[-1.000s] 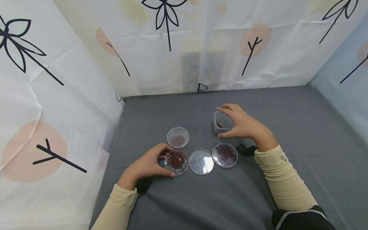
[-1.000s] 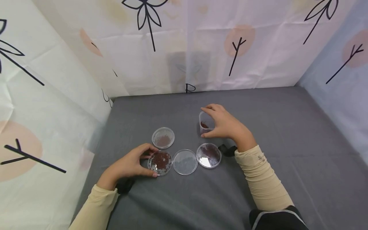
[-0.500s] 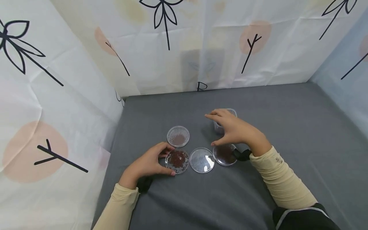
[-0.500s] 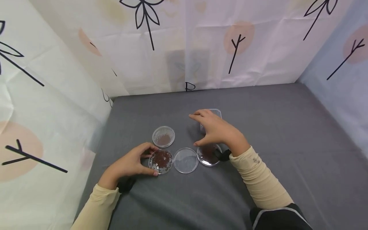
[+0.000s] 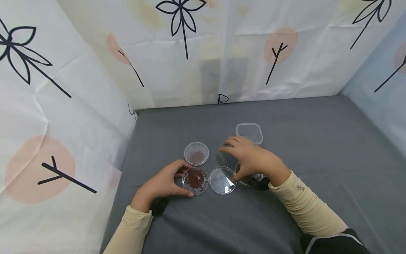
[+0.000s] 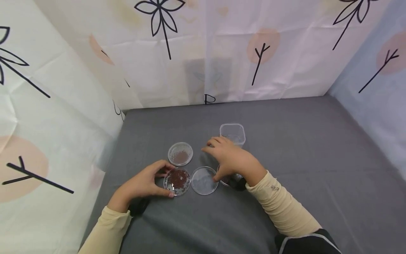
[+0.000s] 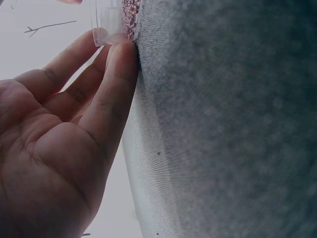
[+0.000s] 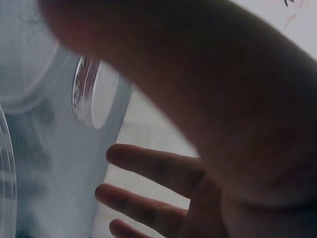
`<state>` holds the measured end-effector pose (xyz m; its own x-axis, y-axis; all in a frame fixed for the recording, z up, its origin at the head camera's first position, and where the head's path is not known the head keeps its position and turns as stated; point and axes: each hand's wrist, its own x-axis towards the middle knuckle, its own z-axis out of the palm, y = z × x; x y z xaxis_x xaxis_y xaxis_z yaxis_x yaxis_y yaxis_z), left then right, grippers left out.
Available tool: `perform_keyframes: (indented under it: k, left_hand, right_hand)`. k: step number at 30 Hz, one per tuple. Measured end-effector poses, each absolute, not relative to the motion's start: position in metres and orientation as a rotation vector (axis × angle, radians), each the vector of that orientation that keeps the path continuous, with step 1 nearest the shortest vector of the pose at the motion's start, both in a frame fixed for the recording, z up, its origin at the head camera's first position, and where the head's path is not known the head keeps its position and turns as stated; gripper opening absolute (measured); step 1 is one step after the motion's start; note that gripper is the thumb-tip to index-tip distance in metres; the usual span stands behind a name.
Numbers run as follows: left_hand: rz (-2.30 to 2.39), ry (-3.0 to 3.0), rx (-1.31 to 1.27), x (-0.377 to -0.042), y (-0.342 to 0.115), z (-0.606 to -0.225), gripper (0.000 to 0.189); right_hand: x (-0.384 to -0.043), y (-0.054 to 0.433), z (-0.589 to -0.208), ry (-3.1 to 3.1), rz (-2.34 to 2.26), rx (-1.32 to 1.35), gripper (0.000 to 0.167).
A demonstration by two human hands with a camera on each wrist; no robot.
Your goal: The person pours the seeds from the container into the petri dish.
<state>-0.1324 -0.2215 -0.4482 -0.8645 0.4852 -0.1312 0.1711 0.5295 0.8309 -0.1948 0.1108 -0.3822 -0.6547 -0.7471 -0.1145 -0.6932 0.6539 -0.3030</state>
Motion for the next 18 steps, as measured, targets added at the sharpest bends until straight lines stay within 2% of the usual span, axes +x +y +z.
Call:
perform_keyframes:
  k: [18]
  left_hand:
    - [1.256, 2.417, 0.531, -0.128, -0.224, -0.449, 0.081]
  right_hand:
    - [-0.185, 0.095, -0.405, 2.565, -0.297, -1.255, 0.094]
